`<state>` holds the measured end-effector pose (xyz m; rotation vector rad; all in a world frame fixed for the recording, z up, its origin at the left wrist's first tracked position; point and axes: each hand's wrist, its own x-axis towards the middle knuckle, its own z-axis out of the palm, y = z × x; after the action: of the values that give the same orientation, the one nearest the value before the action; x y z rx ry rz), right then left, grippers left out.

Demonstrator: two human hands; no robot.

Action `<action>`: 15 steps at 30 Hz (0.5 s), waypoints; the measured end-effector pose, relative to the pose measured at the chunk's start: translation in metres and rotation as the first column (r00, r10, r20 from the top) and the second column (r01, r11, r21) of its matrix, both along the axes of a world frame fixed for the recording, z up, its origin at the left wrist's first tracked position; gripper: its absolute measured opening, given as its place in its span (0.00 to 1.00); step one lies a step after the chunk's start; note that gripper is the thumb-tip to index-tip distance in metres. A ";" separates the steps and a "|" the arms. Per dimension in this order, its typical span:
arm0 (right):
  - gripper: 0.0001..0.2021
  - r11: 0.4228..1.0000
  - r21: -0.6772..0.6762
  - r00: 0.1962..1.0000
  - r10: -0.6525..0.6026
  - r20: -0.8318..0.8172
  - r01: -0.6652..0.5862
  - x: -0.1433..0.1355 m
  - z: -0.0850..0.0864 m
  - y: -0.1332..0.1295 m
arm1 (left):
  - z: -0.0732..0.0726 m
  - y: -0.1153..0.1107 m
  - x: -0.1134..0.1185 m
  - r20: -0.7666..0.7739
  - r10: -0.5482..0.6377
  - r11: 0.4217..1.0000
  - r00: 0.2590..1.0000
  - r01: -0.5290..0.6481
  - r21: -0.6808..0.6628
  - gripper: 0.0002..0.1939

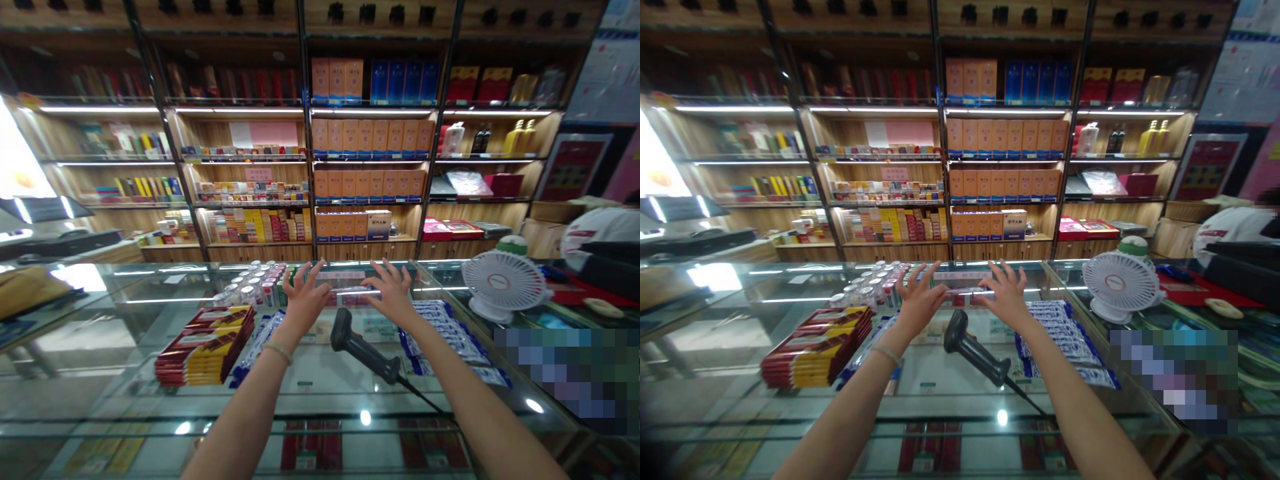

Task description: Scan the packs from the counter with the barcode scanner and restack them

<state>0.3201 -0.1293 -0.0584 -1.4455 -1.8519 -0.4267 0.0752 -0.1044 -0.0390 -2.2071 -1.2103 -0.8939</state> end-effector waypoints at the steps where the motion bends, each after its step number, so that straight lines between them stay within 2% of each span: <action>1: 0.07 1.000 0.001 1.000 0.000 -0.002 0.000 0.000 -0.001 0.001 | -0.001 0.001 0.000 0.001 -0.012 1.000 1.000 0.012 0.012 0.08; 7: 0.08 0.999 0.031 1.000 0.021 -0.022 -0.020 0.001 -0.007 0.004 | -0.008 0.005 0.002 0.023 -0.063 0.997 0.998 0.062 0.053 0.05; 12: 0.10 1.000 -0.019 0.998 0.007 -0.055 -0.008 0.002 -0.008 0.007 | -0.009 0.007 -0.001 0.034 -0.045 0.996 0.998 0.042 0.072 0.21; 15: 0.12 0.997 -0.075 0.997 0.000 -0.081 -0.006 0.002 -0.007 0.009 | -0.009 0.007 -0.002 0.007 -0.076 0.992 0.997 0.075 0.103 0.25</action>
<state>0.3224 -0.1199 -0.0654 -1.4876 -1.8229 -0.2956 0.0732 -0.0975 -0.0481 -2.1802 -1.0674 -0.9771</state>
